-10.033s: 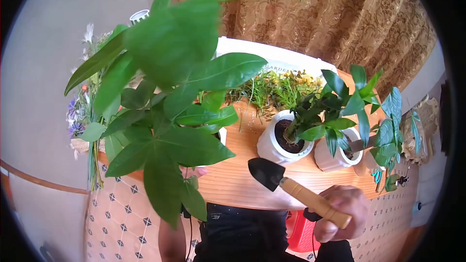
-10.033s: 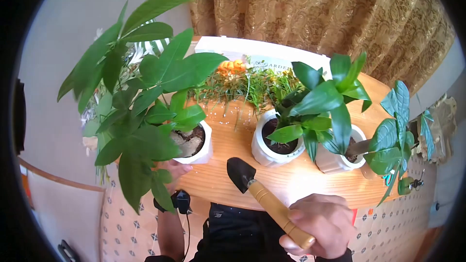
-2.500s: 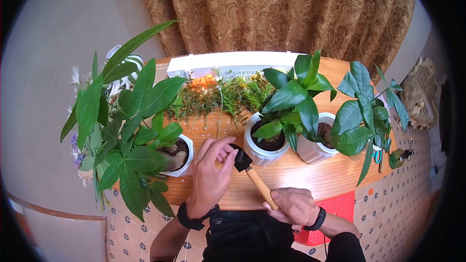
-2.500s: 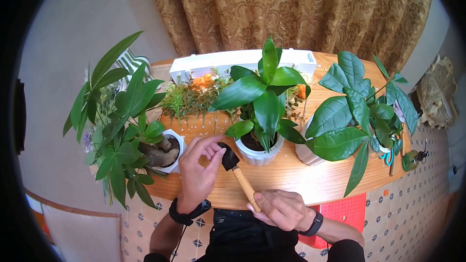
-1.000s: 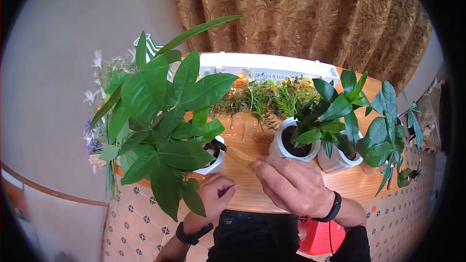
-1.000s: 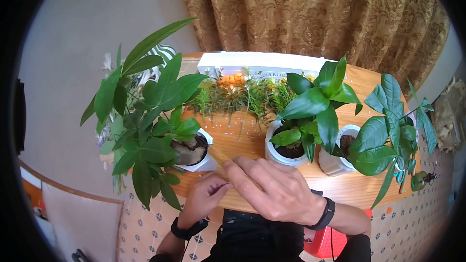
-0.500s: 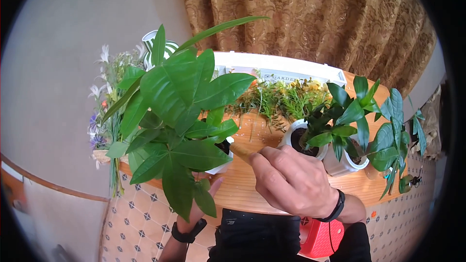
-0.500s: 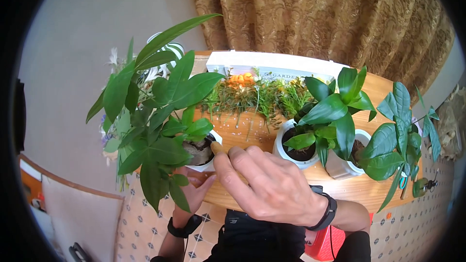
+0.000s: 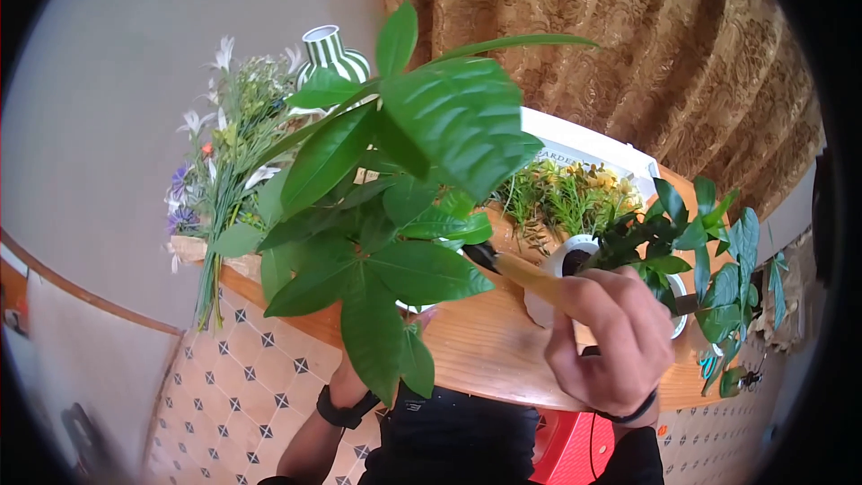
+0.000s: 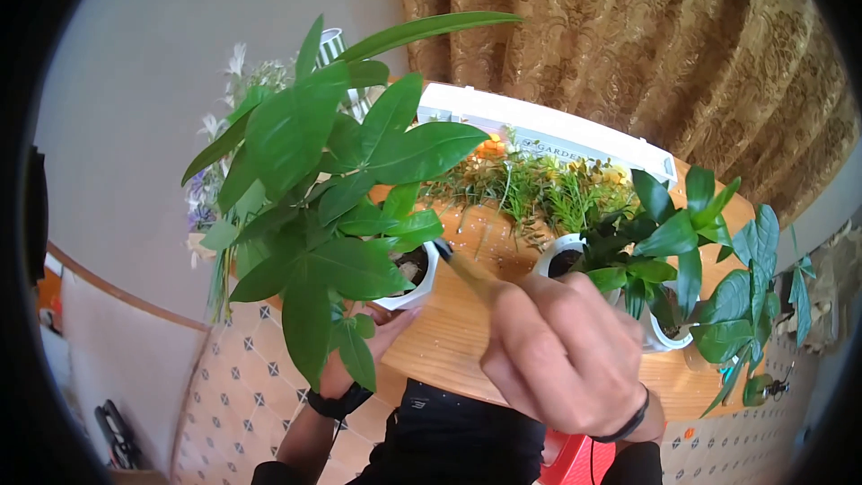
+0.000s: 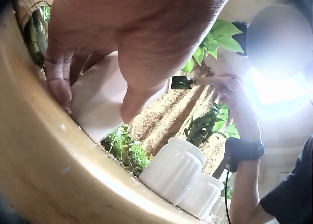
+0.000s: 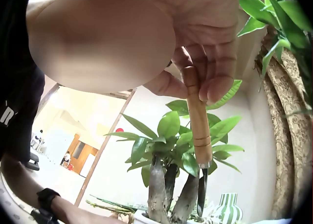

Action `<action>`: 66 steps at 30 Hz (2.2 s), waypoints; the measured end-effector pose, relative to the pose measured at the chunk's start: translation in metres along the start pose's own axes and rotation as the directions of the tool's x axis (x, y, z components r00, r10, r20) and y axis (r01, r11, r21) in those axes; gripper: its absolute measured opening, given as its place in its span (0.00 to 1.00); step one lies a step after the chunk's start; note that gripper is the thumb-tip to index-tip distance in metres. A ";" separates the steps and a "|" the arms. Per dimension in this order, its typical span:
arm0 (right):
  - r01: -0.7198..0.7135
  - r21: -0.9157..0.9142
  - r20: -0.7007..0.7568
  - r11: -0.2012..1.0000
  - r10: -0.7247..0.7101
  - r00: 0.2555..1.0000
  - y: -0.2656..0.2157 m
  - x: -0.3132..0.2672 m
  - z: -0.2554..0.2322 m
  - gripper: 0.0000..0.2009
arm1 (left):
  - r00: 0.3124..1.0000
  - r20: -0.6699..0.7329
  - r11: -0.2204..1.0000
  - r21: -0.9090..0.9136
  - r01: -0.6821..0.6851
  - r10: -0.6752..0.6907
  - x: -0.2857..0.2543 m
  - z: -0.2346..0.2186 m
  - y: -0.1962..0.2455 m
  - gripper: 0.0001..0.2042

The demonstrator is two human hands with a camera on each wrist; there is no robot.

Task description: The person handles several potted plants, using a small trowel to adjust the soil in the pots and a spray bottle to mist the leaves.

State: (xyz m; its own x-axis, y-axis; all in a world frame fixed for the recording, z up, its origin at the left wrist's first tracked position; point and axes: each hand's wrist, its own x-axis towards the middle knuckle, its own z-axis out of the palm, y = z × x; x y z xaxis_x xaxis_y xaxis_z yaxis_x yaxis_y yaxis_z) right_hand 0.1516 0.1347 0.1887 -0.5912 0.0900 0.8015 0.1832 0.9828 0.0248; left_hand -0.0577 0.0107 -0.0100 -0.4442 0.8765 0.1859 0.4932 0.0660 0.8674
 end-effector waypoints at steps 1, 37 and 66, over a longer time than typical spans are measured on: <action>-0.008 -0.021 -0.024 1.000 0.008 1.000 0.000 0.000 -0.002 0.20 | 0.998 -0.028 0.986 -0.158 0.057 -0.063 0.001 0.005 -0.003 0.16; -0.065 0.190 0.069 0.980 0.053 0.996 0.009 -0.010 0.001 0.17 | 0.963 -0.114 0.876 -0.452 0.168 -0.243 0.008 0.019 0.022 0.20; -0.031 0.049 0.101 0.998 0.026 0.995 -0.015 -0.013 0.023 0.21 | 0.996 -0.036 0.901 -0.424 -0.094 0.087 -0.010 0.008 -0.009 0.16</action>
State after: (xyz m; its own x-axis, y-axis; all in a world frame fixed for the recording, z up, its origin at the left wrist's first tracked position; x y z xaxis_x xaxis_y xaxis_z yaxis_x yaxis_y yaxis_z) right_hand 0.1387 0.1230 0.1640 -0.6627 0.1309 0.7374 0.1628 0.9862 -0.0287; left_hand -0.0512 0.0051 -0.0235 -0.4258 0.8614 0.2770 0.1687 -0.2252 0.9596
